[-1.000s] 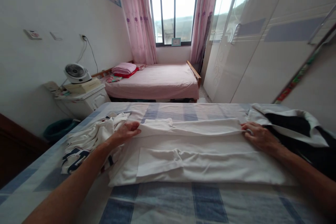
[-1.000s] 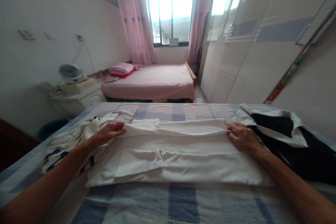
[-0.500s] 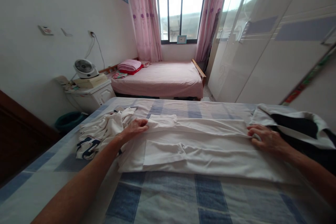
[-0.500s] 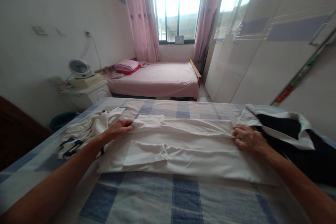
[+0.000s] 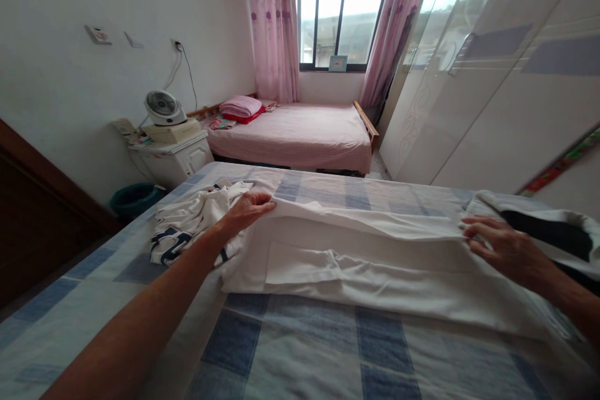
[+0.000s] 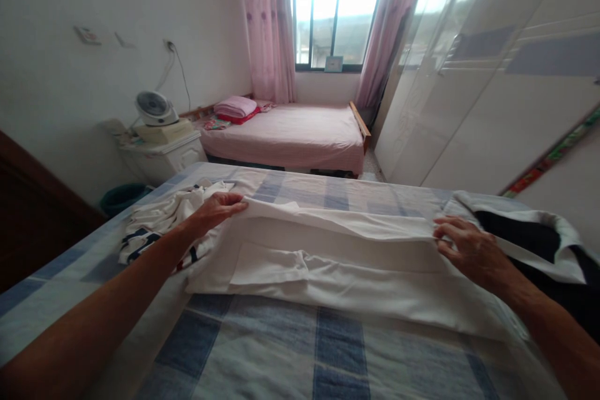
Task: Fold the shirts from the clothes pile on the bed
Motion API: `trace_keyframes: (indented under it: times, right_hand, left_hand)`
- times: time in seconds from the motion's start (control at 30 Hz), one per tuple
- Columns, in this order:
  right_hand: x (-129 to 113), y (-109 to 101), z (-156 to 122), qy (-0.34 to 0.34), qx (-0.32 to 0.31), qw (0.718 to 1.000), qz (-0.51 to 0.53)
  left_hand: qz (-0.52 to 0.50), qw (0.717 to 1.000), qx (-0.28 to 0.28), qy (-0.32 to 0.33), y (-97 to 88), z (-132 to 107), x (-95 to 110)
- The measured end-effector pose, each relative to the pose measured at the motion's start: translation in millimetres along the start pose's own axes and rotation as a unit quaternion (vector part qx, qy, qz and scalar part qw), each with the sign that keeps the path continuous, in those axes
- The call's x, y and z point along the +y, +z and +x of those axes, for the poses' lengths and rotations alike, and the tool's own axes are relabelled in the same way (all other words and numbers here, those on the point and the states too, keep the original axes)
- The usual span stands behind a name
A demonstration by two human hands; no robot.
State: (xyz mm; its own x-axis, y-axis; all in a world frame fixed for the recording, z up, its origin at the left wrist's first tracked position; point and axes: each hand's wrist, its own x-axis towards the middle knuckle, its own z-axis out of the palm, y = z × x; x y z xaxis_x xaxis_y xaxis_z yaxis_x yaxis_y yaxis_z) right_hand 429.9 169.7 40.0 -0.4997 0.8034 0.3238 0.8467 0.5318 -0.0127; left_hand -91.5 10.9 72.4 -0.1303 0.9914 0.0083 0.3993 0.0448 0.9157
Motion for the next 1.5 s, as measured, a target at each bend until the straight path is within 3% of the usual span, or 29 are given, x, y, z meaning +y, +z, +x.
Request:
trace_keyframes:
  times: [0.13,0.37,0.53,0.63,0.73,0.8,0.87,0.97,1.03,1.13,1.3,1.37,1.5]
  right_hand:
    - [4,3,-18,-0.012,-0.015,1.0,0.011]
    - [3,6,-34,0.006,0.001,1.0,0.03]
    - [1,6,-49,0.025,-0.067,0.996,0.053]
    - [-6,3,-50,0.051,-0.037,0.997,0.05]
    - [-23,-4,-39,0.043,0.001,0.996,0.078]
    - [-43,-7,-26,0.019,0.008,0.994,0.105]
    - [-69,-6,-12,-0.009,0.009,0.992,0.126]
    - [-108,7,5,-0.064,0.002,0.99,0.122]
    - [-126,24,11,-0.079,-0.017,0.993,0.081]
    - [-132,52,10,-0.042,-0.06,0.997,0.014]
    - [-122,70,4,-0.022,-0.081,0.996,-0.019]
    - [-122,65,5,-0.017,-0.081,0.997,-0.01]
    - [-141,43,9,-0.032,-0.05,0.996,0.063]
  left_hand:
    - [0.036,0.997,-0.068,-0.023,-7.2,-15,-8]
    - [0.046,0.997,-0.045,-0.031,-6.9,-30,-16]
    - [0.108,0.986,-0.115,-0.054,-9.5,-38,-25]
    - [0.155,0.984,-0.082,-0.032,-9.3,-40,-29]
    - [0.192,0.981,0.027,-0.011,-10.1,-35,-28]
    - [0.261,0.956,0.132,0.037,-12.2,-28,-27]
    - [0.345,0.914,0.173,0.126,-14.3,-20,-28]
    - [0.441,0.867,0.081,0.217,-14.5,-10,-38]
    - [0.488,0.851,0.027,0.193,-12.5,-7,-50]
    - [0.525,0.843,0.0,0.116,-10.3,-7,-70]
    - [0.516,0.852,0.006,0.092,-11.7,-4,-82]
    - [0.501,0.86,0.022,0.093,-11.1,-4,-75]
    - [0.45,0.877,0.11,0.128,-3.5,-24,-44]
